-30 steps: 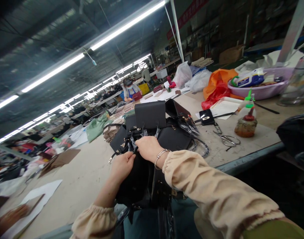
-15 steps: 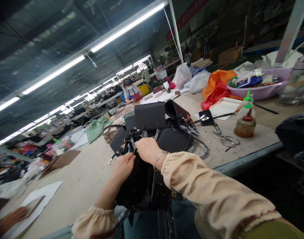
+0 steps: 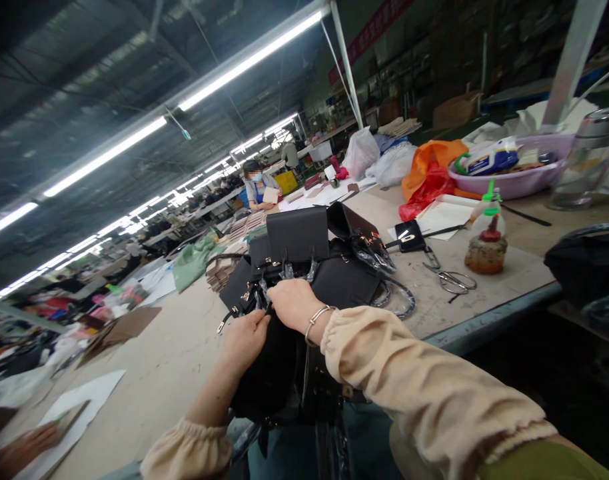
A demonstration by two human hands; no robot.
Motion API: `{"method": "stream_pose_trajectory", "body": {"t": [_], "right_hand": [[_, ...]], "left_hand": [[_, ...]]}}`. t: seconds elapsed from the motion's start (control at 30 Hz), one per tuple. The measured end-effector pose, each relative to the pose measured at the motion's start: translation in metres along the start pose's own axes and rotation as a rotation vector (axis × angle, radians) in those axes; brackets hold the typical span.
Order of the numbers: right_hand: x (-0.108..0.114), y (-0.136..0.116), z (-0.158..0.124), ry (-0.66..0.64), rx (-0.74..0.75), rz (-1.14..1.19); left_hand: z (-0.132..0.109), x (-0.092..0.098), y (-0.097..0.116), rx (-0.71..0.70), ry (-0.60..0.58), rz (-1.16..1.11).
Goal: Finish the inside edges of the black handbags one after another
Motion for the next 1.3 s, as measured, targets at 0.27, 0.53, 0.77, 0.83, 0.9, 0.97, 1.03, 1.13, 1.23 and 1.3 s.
{"method": "stream_pose_trajectory", "body": {"t": [0.27, 0.53, 0.77, 0.83, 0.9, 0.97, 1.03, 1.13, 1.23, 1.3], "right_hand": [[0.002, -0.001, 0.001, -0.023, -0.011, 0.006], [0.0, -0.001, 0.0, -0.019, -0.001, 0.037], [0.017, 0.003, -0.03, 0.173, 0.022, 0.209], [0.019, 0.006, -0.048, 0.24, -0.019, 0.285], [0.016, 0.007, -0.069, 0.27, -0.069, 0.347], [0.009, 0.004, -0.09, 0.292, -0.097, 0.398], [0.003, -0.005, -0.112, 0.309, -0.11, 0.429], [-0.006, -0.022, -0.138, 0.29, -0.133, 0.46], [-0.017, -0.037, -0.155, 0.209, -0.15, 0.48], [-0.026, -0.042, -0.161, 0.158, -0.159, 0.479]], "left_hand": [[0.005, 0.007, 0.001, -0.064, -0.1, -0.002], [0.014, 0.008, 0.008, -0.024, -0.044, 0.044], [0.015, 0.006, 0.008, 0.048, 0.01, 0.085], [0.017, 0.006, 0.008, 0.058, 0.024, 0.084], [0.018, 0.006, 0.009, 0.06, 0.033, 0.082], [0.02, 0.005, 0.01, 0.061, 0.04, 0.084], [0.021, 0.005, 0.01, 0.059, 0.041, 0.089], [0.023, 0.005, 0.01, 0.049, 0.034, 0.093], [0.027, 0.006, 0.009, 0.044, 0.015, 0.083], [0.029, 0.008, 0.008, 0.037, 0.002, 0.074]]}}
Point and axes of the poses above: each hand's wrist, its own z-axis towards the middle knuckle, its own x-axis out of the back of the hand, y = z × x, the point moved 3 cm from there along z, towards the middle knuckle
